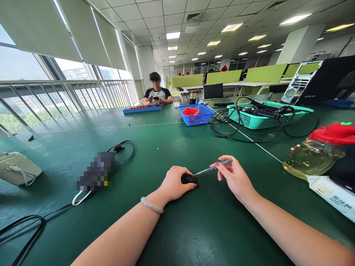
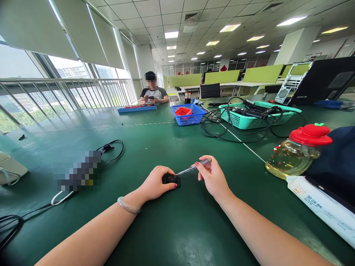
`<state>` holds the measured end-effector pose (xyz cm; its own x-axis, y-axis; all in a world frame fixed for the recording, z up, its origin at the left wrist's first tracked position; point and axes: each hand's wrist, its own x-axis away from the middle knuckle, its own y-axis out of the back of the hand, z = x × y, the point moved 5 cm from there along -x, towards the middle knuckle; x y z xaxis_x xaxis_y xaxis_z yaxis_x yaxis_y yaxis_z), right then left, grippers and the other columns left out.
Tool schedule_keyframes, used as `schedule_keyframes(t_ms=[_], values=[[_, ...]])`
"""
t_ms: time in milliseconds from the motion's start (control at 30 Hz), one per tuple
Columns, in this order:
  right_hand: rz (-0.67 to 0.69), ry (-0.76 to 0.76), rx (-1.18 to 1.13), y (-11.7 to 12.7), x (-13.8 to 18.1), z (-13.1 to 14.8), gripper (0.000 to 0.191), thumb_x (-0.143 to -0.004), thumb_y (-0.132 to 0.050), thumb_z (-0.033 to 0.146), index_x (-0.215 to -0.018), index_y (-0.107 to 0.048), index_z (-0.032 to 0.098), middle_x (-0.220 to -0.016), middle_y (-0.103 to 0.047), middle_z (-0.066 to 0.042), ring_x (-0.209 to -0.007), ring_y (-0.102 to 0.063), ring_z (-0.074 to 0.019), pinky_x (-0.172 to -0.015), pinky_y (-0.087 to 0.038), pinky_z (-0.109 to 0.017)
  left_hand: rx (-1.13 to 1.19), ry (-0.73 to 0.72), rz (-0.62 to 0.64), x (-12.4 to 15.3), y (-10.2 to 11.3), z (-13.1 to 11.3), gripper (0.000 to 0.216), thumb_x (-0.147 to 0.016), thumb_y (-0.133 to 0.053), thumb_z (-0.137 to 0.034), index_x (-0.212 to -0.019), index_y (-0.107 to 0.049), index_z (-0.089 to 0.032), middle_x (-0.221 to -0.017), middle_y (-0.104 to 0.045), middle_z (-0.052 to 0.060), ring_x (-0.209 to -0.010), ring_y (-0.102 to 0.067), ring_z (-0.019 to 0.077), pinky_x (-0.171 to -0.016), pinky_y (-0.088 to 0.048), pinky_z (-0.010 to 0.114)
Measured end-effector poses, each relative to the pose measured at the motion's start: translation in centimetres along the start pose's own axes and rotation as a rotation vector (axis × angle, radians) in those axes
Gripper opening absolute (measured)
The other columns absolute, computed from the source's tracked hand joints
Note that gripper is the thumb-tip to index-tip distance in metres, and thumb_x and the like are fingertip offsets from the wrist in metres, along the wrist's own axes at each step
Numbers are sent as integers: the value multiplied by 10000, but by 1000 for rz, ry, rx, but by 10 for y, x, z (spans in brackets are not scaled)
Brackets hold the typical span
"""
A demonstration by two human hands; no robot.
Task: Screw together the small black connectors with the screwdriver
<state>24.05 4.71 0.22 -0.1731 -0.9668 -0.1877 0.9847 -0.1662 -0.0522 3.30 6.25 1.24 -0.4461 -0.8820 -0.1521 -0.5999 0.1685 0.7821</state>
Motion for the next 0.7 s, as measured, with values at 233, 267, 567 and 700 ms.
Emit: schedule_keyframes(t_ms=[233, 267, 567, 700], values=[[35, -16, -55, -4, 3, -2, 578, -732, -693, 645, -1062, -447, 238, -915, -680, -18, -512, -521, -102, -639, -475, -342, 7, 6, 2, 2, 2, -2, 270, -698, -783, -365, -914, -690, -232, -991, -705, 38, -1055, -577, 267, -943, -452, 397], [43, -17, -62, -4, 4, -2, 583, -733, -692, 645, -1073, -442, 243, -927, -680, -18, -519, -526, -105, -644, -477, -344, 7, 7, 1, 2, 2, -2, 268, -697, -783, -364, -911, -690, -232, -989, -705, 38, -1050, -579, 267, -940, -453, 396], [19, 23, -13, -2, 2, -1, 559, -735, -691, 639, -1059, -476, 236, -839, -664, -6, -508, -512, -111, -627, -470, -343, 6, 0, 10, 2, 3, -2, 269, -703, -784, -358, -922, -692, -232, -998, -707, 38, -1064, -573, 266, -961, -441, 398], [-22, 15, 2, 0, 0, -2, 544, -723, -706, 629, -1024, -495, 228, -742, -617, 21, -500, -501, -108, -568, -441, -307, 12, 3, 11, 2, 2, -2, 277, -702, -784, -357, -935, -699, -235, -1007, -710, 36, -1071, -571, 266, -962, -444, 398]])
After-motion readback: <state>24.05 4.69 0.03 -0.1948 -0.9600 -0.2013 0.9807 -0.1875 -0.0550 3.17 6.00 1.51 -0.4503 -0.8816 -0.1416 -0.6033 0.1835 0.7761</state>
